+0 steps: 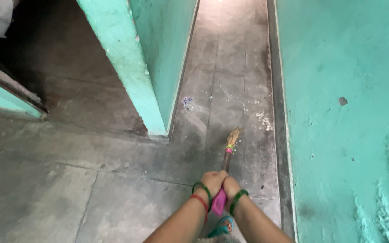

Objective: The person sweeps the floor of a narrow hallway using a broom, gathering small pieces of debris.

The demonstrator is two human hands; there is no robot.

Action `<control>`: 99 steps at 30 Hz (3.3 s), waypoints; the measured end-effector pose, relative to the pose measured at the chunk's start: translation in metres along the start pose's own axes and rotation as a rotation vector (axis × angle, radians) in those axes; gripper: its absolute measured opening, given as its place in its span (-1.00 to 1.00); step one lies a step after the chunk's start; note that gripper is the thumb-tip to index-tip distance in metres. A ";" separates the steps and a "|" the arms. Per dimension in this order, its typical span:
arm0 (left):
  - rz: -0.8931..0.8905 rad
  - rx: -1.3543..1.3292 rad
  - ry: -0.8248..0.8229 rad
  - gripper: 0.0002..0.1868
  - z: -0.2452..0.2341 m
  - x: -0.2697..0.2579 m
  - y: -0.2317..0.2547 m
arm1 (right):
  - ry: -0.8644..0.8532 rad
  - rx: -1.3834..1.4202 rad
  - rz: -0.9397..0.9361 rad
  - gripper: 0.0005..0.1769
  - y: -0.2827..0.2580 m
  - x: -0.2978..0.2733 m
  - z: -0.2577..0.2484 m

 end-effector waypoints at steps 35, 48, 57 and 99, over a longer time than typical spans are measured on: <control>0.234 -0.464 0.025 -0.37 0.259 -0.019 0.158 | -0.614 -1.183 0.077 -0.75 -0.300 -0.136 -0.154; 0.513 -0.317 0.343 -0.52 0.342 0.001 0.081 | -0.463 -1.495 0.230 -0.57 -0.283 -0.153 -0.218; 0.156 0.203 0.455 -0.58 0.305 -0.042 0.059 | -0.294 -1.442 0.431 -0.38 -0.237 -0.147 -0.264; 0.402 -0.182 0.416 -0.82 0.262 -0.032 0.081 | -0.304 -1.324 0.304 -0.26 -0.265 -0.084 -0.255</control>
Point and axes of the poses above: each hand's wrist, its own x-axis towards the middle knuckle, its own z-axis out of the palm, y = z × x, the point moved 2 cm from there along x, towards the middle knuckle, and after that the axes turned 6 degrees about -y, right-handed, at the moved point
